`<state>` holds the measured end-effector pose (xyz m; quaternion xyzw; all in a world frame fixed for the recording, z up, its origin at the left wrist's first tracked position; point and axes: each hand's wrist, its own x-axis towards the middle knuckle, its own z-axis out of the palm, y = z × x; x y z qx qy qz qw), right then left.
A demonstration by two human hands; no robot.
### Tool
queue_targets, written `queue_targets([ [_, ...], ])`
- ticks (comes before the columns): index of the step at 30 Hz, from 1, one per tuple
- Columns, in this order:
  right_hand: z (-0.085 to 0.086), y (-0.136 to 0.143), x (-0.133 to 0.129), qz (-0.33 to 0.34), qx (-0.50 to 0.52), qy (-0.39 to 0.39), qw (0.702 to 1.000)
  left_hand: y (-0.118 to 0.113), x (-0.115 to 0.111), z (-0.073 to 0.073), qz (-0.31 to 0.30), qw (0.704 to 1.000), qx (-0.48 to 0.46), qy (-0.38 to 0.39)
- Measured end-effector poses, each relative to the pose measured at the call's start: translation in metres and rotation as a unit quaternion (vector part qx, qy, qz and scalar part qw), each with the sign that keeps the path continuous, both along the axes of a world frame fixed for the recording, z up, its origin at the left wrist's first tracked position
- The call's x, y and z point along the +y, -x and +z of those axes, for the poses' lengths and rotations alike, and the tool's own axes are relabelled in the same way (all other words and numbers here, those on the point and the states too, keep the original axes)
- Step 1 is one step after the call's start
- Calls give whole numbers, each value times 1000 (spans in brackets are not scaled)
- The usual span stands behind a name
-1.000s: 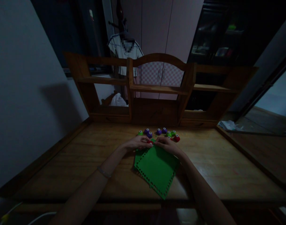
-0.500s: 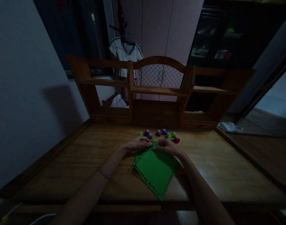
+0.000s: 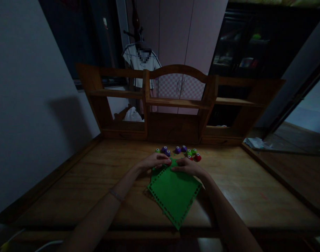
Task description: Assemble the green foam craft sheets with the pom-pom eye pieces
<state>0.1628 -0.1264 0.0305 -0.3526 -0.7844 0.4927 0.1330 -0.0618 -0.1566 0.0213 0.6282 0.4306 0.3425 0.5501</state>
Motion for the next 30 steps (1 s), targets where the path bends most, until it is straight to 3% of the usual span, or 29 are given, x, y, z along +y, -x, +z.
queue_targets([
  [21,-4,-2,4,13,1,38,999,2,7,-7,-16,1000,16,-8],
  [30,-6,-4,5,22,-13,18,1000,9,6,-7,52,996,-70,-1],
])
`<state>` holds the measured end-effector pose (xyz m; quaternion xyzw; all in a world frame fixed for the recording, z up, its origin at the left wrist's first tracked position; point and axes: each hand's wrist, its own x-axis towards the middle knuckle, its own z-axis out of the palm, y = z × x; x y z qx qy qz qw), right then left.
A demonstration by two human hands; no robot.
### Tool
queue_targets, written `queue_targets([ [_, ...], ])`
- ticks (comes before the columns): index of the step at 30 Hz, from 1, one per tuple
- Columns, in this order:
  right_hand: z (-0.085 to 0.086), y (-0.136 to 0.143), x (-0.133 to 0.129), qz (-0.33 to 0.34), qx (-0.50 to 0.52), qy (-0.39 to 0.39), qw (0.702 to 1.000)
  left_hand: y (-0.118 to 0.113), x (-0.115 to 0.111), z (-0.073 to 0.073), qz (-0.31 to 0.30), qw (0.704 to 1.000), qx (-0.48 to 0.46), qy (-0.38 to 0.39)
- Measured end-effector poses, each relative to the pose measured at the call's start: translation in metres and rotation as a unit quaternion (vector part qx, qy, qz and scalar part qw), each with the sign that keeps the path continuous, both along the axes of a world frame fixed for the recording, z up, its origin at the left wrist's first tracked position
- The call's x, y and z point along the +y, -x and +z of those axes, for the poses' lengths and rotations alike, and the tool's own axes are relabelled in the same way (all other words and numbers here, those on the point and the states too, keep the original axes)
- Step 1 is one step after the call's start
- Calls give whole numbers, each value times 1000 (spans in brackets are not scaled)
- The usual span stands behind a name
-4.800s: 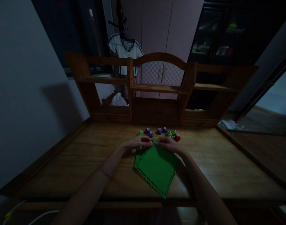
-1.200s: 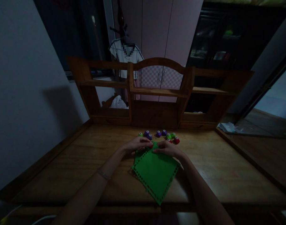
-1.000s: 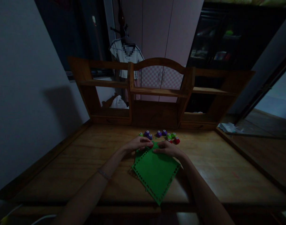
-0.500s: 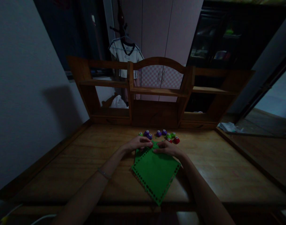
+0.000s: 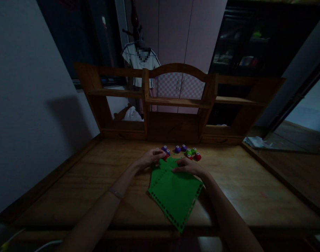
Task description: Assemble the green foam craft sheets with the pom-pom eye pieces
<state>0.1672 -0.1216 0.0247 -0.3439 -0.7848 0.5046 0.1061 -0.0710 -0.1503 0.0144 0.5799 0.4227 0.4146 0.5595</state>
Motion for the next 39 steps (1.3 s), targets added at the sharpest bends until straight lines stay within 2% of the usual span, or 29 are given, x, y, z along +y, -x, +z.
queue_targets([
  [10,0,1,-1,-17,-9,14,1000,-1,14,-11,17,996,-92,11],
  [15,4,1,-4,-26,-3,2,1000,-3,14,-11,70,978,-176,85],
  [19,6,4,-5,-36,3,4,999,-5,11,-7,57,964,-199,169],
  [24,1,6,-1,-45,27,-58,997,-4,10,-6,42,955,-212,203],
  [31,-8,7,4,-58,55,-108,991,0,13,-10,16,952,-229,203],
  [36,-7,12,0,-159,115,-226,954,-3,12,-11,-19,954,-221,203],
  [39,-3,15,-4,-190,146,-275,931,-5,11,-10,-39,957,-212,196],
])
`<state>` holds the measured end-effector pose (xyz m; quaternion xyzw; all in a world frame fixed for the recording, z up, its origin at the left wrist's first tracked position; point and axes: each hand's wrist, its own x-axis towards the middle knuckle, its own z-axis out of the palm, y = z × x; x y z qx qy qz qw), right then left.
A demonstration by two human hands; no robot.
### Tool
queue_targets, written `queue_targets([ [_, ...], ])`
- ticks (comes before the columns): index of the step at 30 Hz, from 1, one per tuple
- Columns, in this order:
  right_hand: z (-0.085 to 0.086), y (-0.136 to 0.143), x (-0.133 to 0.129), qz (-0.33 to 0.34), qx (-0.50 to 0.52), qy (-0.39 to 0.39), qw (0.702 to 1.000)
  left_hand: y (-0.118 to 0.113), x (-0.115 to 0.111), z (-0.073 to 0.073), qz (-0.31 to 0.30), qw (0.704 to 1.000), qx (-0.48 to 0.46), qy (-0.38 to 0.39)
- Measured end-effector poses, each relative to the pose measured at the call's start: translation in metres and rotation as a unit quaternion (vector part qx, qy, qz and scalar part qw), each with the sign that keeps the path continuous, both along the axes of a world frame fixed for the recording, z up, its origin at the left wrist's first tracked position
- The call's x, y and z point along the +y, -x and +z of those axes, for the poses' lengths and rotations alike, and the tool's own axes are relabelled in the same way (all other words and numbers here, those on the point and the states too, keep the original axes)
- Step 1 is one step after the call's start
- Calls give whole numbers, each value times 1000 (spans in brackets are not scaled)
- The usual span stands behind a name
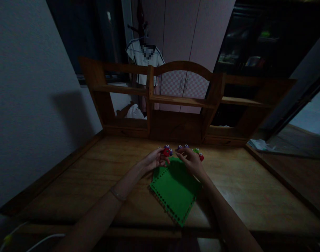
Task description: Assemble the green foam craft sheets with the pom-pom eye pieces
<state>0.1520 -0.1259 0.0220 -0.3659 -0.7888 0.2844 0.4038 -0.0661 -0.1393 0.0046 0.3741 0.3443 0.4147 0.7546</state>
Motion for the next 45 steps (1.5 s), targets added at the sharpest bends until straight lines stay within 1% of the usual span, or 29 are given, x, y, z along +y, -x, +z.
queue_targets([
  [2,2,1,-2,-6,7,-17,1000,-1,-1,2,-12,1000,3,-8],
  [4,3,2,-4,-1,9,-15,1000,-4,-3,4,-13,1000,-6,-19],
  [8,2,5,-6,22,10,12,1000,-11,-7,9,16,998,-44,-37],
  [12,2,6,-5,37,1,22,999,-16,-13,15,39,994,-72,-79],
  [15,1,0,2,11,-17,31,999,-16,-16,18,34,992,-83,-87],
  [19,-1,-12,12,-23,-66,39,997,-15,-16,22,19,991,-86,-102],
  [22,-2,-15,13,-39,-103,18,994,-15,-17,23,12,991,-88,-96],
  [24,-2,-13,10,-41,-108,5,993,-15,-18,24,12,992,-91,-87],
  [30,-1,-5,2,-11,-74,-11,997,-12,-18,23,17,991,-116,-64],
  [36,-2,-6,5,-4,-70,-15,997,-11,-17,23,7,990,-127,-63],
  [39,-3,-11,8,3,-110,8,994,-10,-17,23,2,990,-123,-71],
  [41,-3,-16,9,25,-159,41,986,-10,-14,21,9,989,-118,-91],
  [43,-3,-21,7,53,-209,69,974,-9,-10,18,37,987,-101,-121],
  [45,-3,-25,3,69,-245,76,964,-8,-4,13,76,984,-61,-149],
])
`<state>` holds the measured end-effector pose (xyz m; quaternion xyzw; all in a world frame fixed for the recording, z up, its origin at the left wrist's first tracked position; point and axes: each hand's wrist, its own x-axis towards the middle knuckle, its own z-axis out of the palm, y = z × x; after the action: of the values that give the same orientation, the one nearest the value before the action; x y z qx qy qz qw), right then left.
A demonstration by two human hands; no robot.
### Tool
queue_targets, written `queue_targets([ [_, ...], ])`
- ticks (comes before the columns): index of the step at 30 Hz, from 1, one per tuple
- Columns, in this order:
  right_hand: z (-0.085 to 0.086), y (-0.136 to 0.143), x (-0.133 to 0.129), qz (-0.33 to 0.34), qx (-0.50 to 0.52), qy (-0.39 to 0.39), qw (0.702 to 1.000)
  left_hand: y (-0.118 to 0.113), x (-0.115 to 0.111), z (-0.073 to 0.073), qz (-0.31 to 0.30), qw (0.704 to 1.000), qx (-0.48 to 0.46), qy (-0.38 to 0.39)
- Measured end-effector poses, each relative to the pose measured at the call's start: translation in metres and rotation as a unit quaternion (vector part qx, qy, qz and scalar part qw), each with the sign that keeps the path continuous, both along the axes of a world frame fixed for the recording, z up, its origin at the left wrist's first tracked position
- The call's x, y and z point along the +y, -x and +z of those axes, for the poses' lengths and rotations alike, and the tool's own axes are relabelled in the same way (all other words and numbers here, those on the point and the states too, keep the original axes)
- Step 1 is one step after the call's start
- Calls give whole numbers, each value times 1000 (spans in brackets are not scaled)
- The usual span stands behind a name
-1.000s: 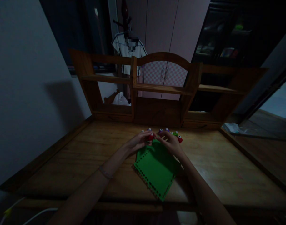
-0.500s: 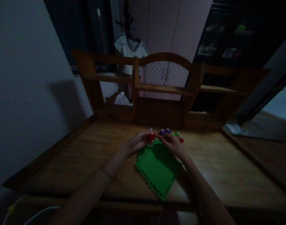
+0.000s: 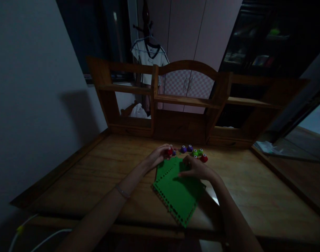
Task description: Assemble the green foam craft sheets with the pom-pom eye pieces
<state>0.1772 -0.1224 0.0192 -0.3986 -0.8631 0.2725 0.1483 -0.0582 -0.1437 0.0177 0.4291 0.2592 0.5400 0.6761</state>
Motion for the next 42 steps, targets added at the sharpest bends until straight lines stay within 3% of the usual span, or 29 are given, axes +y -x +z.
queue_targets([
  [3,-1,-5,-5,-2,-36,-5,999,1,8,-8,52,996,69,-13],
  [7,-3,-9,-2,-6,-84,7,996,3,12,-17,47,990,127,-39],
  [11,-3,-8,3,50,-90,21,994,5,13,-21,52,984,157,-65],
  [14,-4,1,7,74,-26,11,997,6,14,-21,62,986,141,-56],
  [20,-10,17,16,1,151,44,988,12,15,-10,98,991,87,-33],
  [27,-7,22,7,-8,155,141,978,18,7,2,80,995,64,-21],
  [36,7,26,-6,-3,133,125,983,16,12,-12,47,992,115,-21],
  [42,5,26,-4,10,101,113,988,16,12,-12,49,993,107,-25],
])
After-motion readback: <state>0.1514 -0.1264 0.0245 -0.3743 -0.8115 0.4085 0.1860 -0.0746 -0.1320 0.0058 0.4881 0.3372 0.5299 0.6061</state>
